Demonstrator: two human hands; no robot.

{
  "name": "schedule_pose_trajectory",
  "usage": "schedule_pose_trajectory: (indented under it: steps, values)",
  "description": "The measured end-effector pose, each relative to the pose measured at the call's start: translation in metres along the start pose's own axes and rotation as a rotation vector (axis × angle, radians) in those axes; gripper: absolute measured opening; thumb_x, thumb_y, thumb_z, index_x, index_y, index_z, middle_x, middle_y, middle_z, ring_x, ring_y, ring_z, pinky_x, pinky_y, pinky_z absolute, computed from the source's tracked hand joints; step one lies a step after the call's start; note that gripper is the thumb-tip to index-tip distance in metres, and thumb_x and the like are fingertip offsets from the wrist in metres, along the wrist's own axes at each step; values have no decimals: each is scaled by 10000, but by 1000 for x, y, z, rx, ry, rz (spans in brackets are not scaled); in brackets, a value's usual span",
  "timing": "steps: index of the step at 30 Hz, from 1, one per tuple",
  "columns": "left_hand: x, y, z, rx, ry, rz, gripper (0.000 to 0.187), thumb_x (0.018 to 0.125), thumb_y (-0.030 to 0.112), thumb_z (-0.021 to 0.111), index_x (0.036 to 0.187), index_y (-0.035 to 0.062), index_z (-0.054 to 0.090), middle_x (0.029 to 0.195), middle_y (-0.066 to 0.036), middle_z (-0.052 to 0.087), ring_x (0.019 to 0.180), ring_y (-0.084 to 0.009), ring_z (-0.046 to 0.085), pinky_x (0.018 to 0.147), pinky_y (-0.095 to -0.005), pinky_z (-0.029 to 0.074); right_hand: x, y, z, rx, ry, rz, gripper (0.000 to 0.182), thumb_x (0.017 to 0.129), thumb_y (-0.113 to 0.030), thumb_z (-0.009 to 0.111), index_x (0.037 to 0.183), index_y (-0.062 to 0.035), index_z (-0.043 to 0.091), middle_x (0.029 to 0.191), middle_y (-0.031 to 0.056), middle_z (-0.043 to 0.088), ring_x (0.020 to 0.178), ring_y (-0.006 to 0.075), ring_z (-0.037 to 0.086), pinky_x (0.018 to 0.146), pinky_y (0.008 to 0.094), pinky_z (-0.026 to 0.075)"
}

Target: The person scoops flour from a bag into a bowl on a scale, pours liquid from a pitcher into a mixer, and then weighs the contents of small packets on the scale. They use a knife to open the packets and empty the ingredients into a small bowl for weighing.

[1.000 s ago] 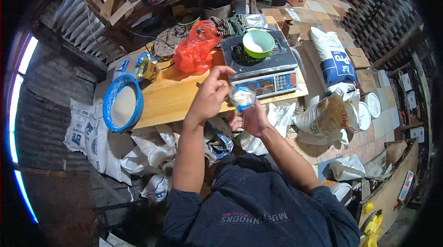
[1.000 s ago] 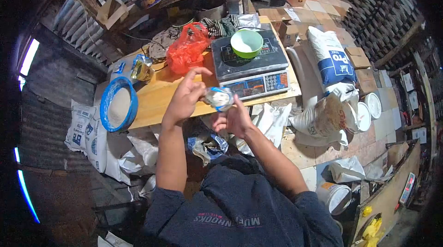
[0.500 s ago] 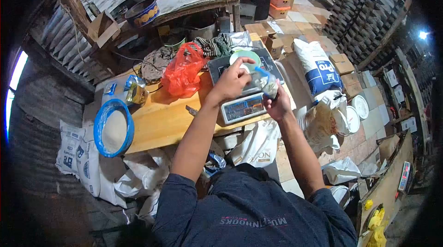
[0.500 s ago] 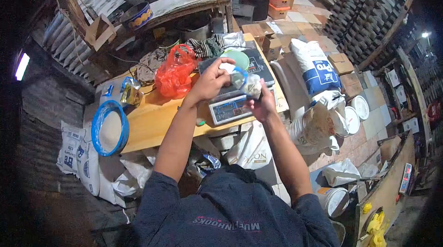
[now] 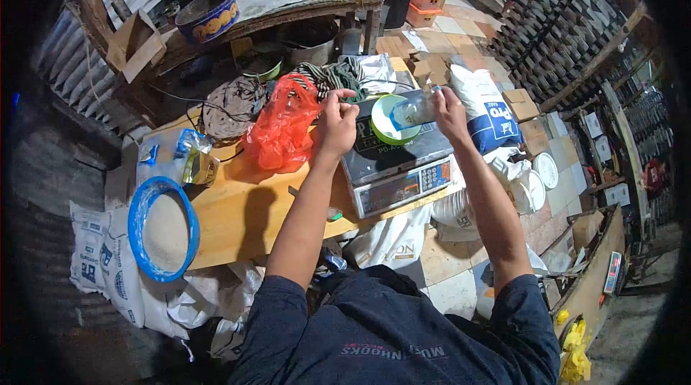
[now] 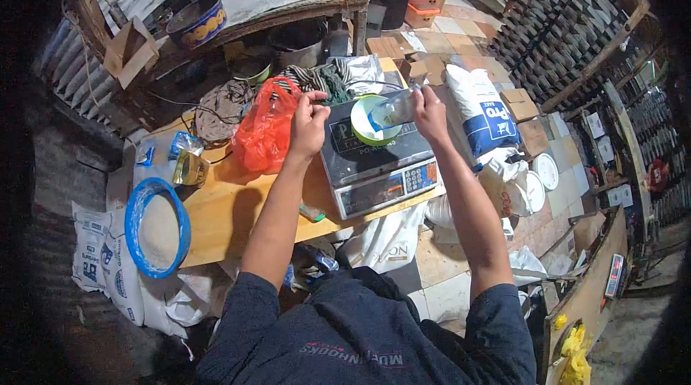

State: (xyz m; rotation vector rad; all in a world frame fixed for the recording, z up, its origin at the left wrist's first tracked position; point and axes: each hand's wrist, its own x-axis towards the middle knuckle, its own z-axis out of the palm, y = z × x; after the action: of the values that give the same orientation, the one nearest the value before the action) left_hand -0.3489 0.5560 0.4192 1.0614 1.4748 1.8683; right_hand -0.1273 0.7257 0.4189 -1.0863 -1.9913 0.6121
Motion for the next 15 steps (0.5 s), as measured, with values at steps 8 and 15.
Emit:
schedule_pose_trajectory:
  steps: [8, 15]
  values:
    - [16, -33, 39, 382, -165, 96, 542, 695, 158, 737, 1173, 85, 492, 906, -101, 627, 775, -238, 625, 707, -364, 495, -2, -60, 16, -345, -196, -225, 205, 962, -263, 493, 998, -62, 506, 785, 225, 648, 703, 450, 624, 568, 547, 471]
    - [20, -44, 81, 666, -146, 343, 888, 627, 415, 808, 1343, 99, 389, 1241, -169, 541, 1217, -335, 466, 1029, -520, 296, 0, -71, 15, -242, -180, -386, 237, 956, -164, 505, 1175, -81, 538, 887, 225, 654, 788, 430, 639, 649, 488, 510]
